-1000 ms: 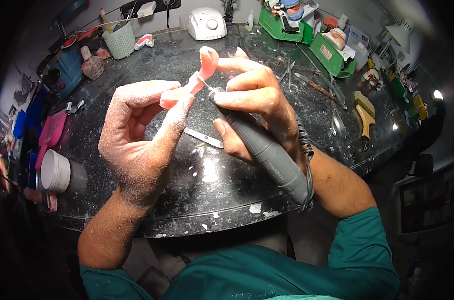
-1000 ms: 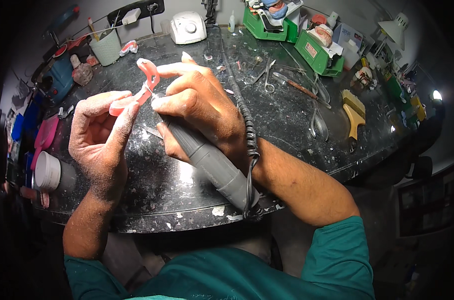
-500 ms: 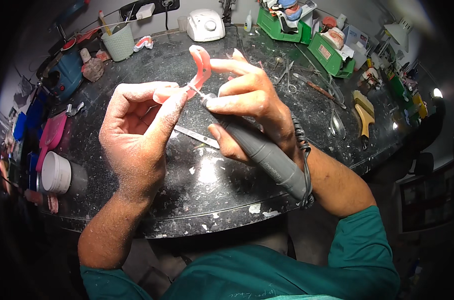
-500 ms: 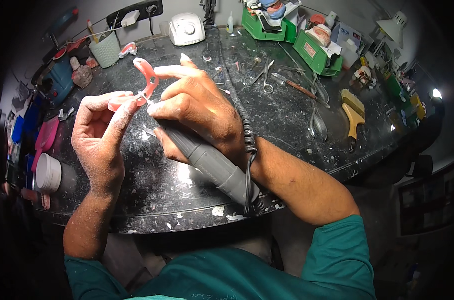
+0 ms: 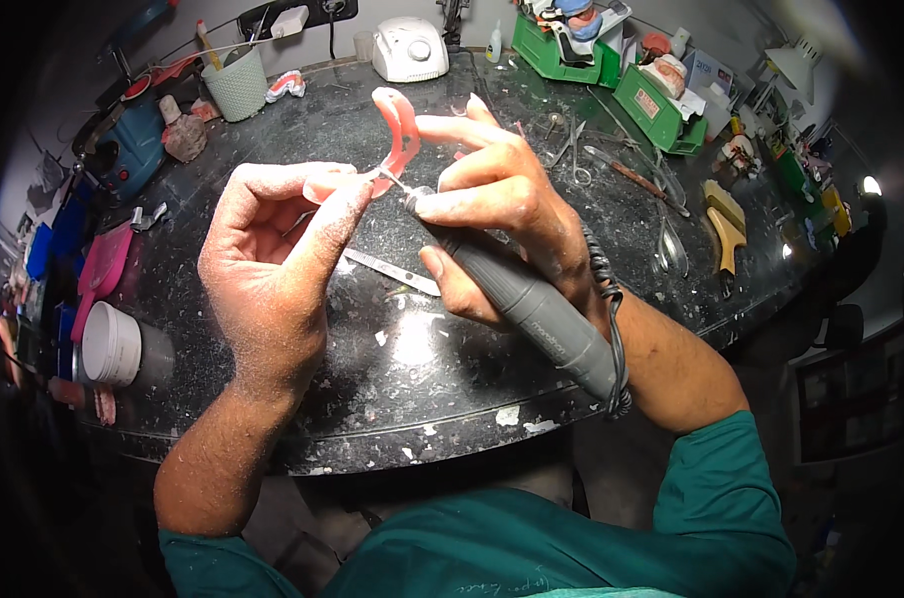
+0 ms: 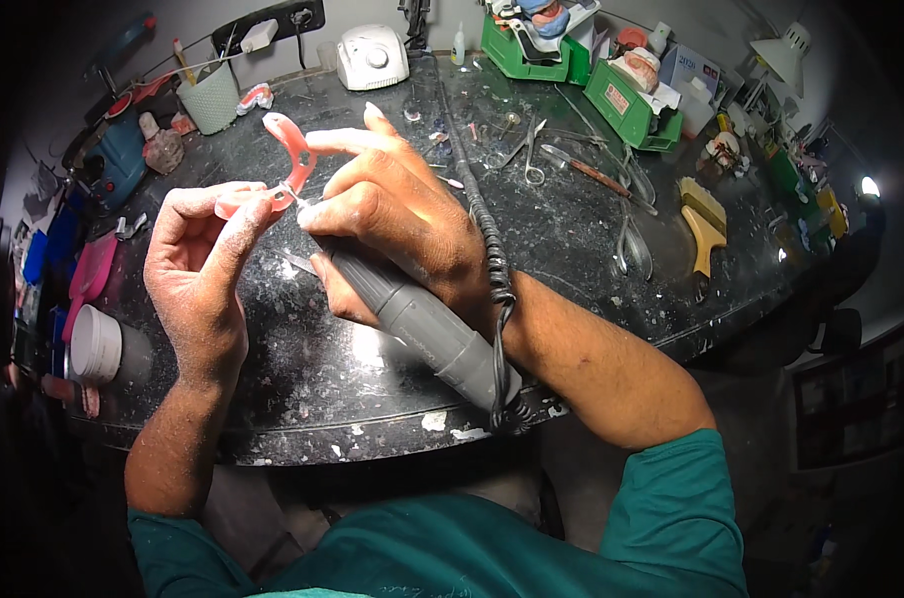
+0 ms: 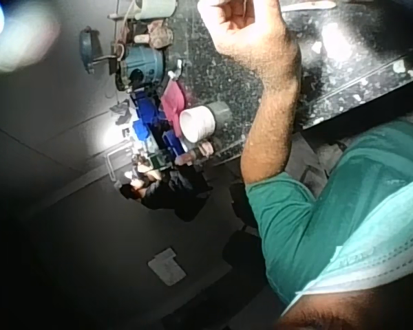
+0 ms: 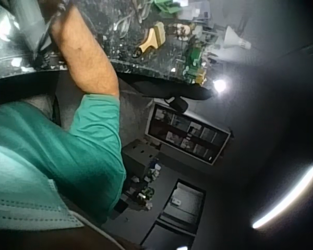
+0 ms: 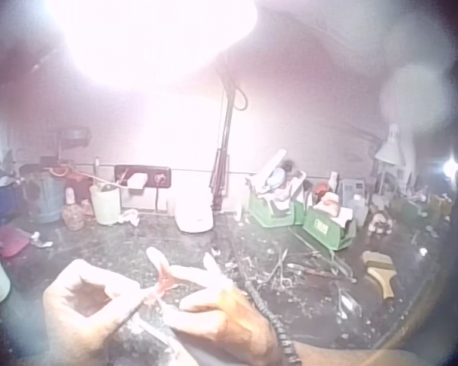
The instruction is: The person shapes and trims a dental prosthesis using a handheld rotary tool, rotating the prosthesis to grind along its edges and surfaces.
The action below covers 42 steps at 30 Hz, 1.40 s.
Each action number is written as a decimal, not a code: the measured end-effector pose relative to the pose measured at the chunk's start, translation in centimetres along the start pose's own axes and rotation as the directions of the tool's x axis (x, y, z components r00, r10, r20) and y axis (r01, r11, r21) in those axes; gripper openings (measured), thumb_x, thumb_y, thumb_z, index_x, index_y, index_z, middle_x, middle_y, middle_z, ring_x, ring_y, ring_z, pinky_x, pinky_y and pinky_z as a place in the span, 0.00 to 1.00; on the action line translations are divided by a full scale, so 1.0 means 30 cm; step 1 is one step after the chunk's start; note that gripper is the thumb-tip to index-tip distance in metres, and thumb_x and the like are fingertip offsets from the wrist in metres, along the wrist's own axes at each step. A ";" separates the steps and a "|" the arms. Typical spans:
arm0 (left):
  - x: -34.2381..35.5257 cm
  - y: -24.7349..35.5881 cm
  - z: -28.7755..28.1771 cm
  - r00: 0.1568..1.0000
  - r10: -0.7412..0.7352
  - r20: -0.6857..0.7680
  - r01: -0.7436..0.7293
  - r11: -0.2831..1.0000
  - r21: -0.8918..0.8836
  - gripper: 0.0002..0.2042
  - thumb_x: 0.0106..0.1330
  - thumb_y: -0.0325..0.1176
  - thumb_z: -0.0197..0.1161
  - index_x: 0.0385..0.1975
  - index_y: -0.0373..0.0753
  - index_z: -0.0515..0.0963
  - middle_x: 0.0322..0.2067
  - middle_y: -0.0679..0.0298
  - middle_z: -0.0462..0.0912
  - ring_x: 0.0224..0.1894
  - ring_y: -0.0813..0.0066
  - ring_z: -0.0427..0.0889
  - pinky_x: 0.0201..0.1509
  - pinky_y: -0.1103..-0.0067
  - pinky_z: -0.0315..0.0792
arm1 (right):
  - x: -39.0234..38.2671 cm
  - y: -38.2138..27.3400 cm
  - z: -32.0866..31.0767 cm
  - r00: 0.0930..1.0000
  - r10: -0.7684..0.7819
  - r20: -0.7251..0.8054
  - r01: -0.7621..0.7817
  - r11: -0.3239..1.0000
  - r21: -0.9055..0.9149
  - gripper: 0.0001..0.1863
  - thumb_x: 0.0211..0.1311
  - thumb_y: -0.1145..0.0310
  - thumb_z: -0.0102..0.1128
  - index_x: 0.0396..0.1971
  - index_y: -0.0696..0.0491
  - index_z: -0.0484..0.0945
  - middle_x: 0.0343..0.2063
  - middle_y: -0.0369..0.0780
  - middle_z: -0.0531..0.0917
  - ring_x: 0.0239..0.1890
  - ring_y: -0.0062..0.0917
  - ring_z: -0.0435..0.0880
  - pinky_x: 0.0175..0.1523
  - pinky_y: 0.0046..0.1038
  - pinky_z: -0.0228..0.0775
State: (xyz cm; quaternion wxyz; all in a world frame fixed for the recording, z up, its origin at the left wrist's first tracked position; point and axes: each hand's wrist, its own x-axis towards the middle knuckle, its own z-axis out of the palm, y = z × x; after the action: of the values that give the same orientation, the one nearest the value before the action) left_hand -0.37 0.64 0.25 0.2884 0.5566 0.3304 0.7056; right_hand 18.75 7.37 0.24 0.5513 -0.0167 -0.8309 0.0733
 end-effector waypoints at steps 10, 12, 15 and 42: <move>-0.001 -0.002 -0.001 0.999 0.020 0.027 -0.020 1.000 0.023 0.09 0.64 0.15 0.66 0.40 0.32 0.75 0.43 0.56 0.83 0.47 0.74 0.84 0.58 0.77 0.78 | -0.004 0.003 -0.018 0.999 0.002 0.051 0.000 0.999 -0.039 0.25 0.45 0.82 0.68 0.47 0.53 0.77 0.39 0.42 0.78 0.60 0.46 0.79 0.71 0.61 0.54; -0.004 -0.003 0.001 0.999 0.032 0.027 -0.033 0.998 0.044 0.10 0.64 0.15 0.66 0.41 0.32 0.75 0.43 0.57 0.83 0.47 0.74 0.84 0.58 0.77 0.78 | -0.006 0.006 -0.018 0.998 -0.001 0.056 0.004 0.999 -0.051 0.25 0.45 0.82 0.68 0.47 0.53 0.77 0.39 0.42 0.78 0.59 0.46 0.79 0.71 0.60 0.55; -0.008 -0.008 0.000 0.999 0.023 0.043 -0.025 0.998 0.055 0.11 0.63 0.15 0.66 0.42 0.31 0.75 0.44 0.57 0.82 0.49 0.74 0.83 0.58 0.77 0.79 | -0.007 -0.001 -0.021 0.997 0.008 0.071 -0.003 0.998 -0.065 0.24 0.46 0.82 0.68 0.47 0.54 0.77 0.40 0.42 0.78 0.59 0.45 0.79 0.71 0.60 0.55; -0.008 -0.010 -0.008 0.995 0.085 0.056 -0.089 0.993 0.078 0.13 0.63 0.13 0.66 0.45 0.30 0.74 0.46 0.54 0.82 0.52 0.71 0.83 0.60 0.76 0.79 | -0.003 0.004 -0.009 1.000 0.011 0.004 -0.011 1.000 0.005 0.20 0.46 0.77 0.73 0.43 0.50 0.79 0.36 0.38 0.82 0.56 0.40 0.82 0.70 0.67 0.50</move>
State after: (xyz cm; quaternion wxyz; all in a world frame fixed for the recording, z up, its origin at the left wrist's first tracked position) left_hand -0.53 0.61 -0.18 0.2432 0.5999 0.3264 0.6888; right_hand 19.03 7.52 0.25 0.5494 -0.0198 -0.8316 0.0782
